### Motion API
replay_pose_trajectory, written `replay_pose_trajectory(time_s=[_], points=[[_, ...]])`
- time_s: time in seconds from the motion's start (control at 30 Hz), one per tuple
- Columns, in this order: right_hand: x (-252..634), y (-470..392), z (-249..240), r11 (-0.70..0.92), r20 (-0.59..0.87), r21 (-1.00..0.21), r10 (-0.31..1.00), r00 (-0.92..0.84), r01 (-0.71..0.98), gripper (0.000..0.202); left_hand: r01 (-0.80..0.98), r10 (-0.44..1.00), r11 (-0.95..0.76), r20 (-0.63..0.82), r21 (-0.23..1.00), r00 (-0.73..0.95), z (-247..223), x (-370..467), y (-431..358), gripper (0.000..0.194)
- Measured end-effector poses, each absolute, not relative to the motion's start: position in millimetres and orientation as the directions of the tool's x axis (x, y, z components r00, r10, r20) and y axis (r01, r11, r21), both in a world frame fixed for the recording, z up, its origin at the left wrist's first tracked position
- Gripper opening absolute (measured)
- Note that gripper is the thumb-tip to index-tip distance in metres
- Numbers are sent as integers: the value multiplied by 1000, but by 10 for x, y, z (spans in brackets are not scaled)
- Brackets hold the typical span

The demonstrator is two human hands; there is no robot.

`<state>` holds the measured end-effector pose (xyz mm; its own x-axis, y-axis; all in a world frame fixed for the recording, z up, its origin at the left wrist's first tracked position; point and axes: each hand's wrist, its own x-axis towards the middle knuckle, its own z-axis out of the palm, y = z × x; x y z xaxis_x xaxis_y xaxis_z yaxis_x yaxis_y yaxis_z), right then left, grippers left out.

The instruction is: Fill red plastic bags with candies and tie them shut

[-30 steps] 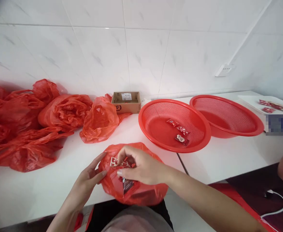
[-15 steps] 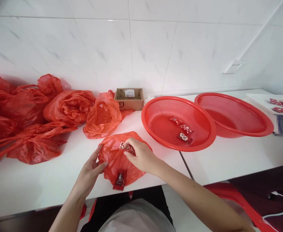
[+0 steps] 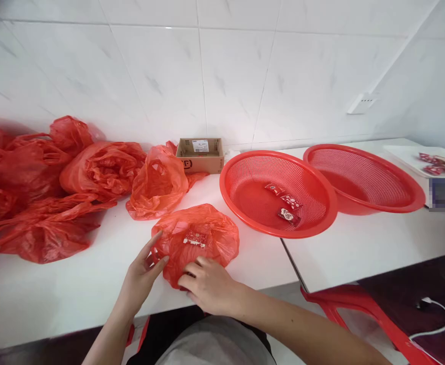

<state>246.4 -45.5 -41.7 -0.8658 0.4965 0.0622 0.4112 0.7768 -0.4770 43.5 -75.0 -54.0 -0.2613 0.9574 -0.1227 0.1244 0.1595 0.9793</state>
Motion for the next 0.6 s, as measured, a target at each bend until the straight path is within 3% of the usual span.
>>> replay_pose_trajectory(time_s=[0.13, 0.2, 0.33, 0.43, 0.5, 0.53, 0.6], points=[[2475, -338, -399, 566, 125, -758, 615, -779, 325, 19, 347, 959, 140, -41, 927, -279, -630, 377, -764, 54], [2471, -253, -337, 519, 209, -810, 691, -692, 273, 22, 378, 963, 132, -28, 917, -269, -645, 375, -765, 54], [2566, -52, -73, 644, 428, -691, 731, -531, 328, 32, 376, 974, 102, -15, 921, -228, -615, 403, -782, 54], [2882, 246, 267, 692, 498, -569, 720, -484, 444, 25, 372, 976, 75, 8, 925, -219, -560, 405, -821, 54], [3206, 527, 449, 620, 404, -449, 783, -473, 644, 25, 380, 974, 73, 15, 922, -224, -525, 397, -851, 55], [3382, 675, 495, 524, 278, -357, 850, -447, 774, 30, 392, 973, 75, 18, 917, -229, -511, 394, -865, 55], [3719, 943, 481, 268, -150, -85, 949, -279, 960, 46, 430, 969, 78, 34, 899, -246, -491, 394, -889, 56]])
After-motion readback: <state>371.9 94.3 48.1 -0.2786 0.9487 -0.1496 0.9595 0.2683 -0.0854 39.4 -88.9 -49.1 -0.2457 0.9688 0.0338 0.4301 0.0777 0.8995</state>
